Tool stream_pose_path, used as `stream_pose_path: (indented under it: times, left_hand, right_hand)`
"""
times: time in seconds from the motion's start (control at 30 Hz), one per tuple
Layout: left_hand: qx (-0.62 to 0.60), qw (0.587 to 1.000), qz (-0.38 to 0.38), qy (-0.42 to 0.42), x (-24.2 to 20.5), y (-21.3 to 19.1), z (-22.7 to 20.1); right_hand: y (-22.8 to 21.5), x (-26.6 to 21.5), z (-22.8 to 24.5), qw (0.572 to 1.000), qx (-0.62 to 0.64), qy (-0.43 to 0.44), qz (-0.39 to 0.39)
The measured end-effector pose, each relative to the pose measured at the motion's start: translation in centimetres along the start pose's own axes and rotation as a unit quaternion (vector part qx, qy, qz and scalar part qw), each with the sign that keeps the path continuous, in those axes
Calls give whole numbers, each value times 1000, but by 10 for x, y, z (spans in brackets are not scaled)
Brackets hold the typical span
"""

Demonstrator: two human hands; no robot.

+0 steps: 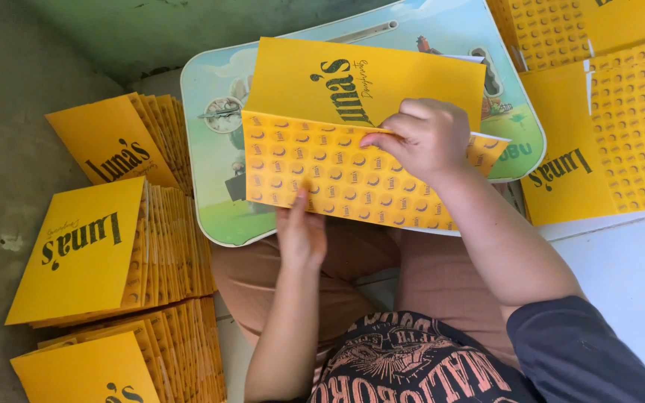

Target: Folding and assembling yellow paper bags on a small portable table.

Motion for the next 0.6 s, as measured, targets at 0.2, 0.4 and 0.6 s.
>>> stream_pose_path:
  times: [0.2, 0.4, 0.6]
  left_hand:
    - [-39, 999, -4, -36, 4, 15, 18]
    - [-60, 998, -7, -34, -1, 34, 13]
    - [-82, 996, -13, 15, 13, 26, 17]
  right_hand:
    - [8, -4, 13, 999, -33, -2, 36]
    - [32, -30, 26, 987, -57, 1, 149]
    - [40, -42, 56, 989, -27, -61, 133]
Point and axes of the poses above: each hand's wrist, its own x-axis towards the middle knuckle, its own y-axis out of the palm, z = x × y, the point moved 2 cm from there along x, towards the middle knuckle, and after that the axes turned 10 degrees about -z, right-handed, at the moved point
